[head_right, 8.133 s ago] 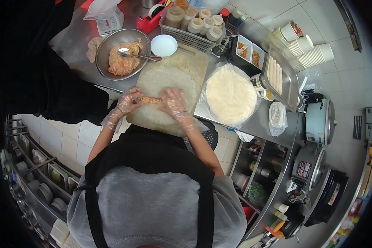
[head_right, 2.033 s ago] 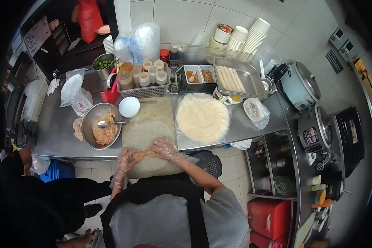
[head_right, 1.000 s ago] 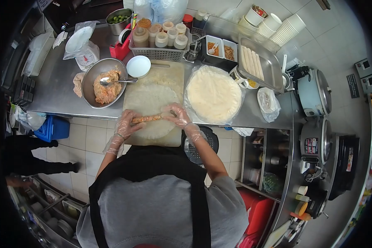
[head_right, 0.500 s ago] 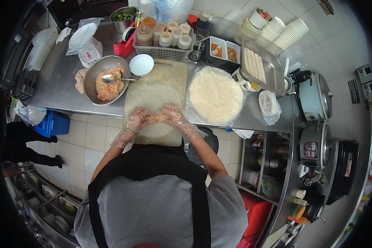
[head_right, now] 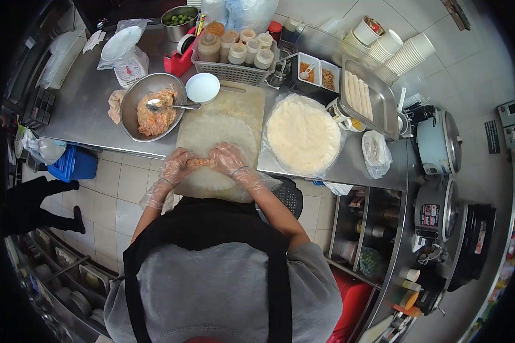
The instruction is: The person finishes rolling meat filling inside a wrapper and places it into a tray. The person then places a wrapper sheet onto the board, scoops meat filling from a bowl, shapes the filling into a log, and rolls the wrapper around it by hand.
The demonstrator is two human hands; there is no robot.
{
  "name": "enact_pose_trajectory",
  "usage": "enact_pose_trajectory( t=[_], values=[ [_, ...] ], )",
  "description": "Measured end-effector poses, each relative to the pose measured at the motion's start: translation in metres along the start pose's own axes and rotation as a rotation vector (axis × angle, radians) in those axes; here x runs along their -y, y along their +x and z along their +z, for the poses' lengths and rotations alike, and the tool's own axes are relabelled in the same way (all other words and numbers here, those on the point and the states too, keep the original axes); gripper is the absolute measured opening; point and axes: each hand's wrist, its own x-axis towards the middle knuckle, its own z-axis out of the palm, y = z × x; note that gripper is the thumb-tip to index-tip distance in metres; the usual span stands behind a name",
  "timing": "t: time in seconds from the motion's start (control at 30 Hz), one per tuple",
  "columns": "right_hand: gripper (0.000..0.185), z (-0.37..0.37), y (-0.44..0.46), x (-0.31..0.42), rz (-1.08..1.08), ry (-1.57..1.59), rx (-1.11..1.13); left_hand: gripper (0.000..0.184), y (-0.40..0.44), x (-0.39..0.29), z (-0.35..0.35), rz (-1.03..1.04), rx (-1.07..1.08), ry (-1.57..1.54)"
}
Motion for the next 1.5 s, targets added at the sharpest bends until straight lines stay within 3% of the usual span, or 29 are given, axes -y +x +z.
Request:
enact_pose_trajectory(
  t=[0.17, 0.27, 0.37, 0.57, 1.5],
  values=[
    [0.032, 0.027, 0.009, 0.01, 0.0, -0.079, -0.045, 0.036, -0.004, 0.011, 0.004, -0.014, 0.013, -0.002],
    [0.035, 0.008, 0.003, 0.005, -0.045, 0.094, -0.064, 0.035, -0.004, 0.012, 0.002, -0.018, 0.02, -0.001],
    [0.037, -0.013, -0.008, -0.004, 0.096, 0.03, 0.057, 0.035, -0.006, 0.017, 0.004, -0.036, 0.018, -0.026],
    [0.047, 0.0, -0.034, -0.039, 0.017, 0.191, -0.153, 0.036, -0.005, 0.01, -0.002, -0.12, 0.093, -0.043],
    [0.047, 0.0, -0.055, -0.059, -0.005, 0.22, -0.228, 0.039, -0.008, 0.011, 0.004, -0.124, 0.054, -0.041]
  ],
)
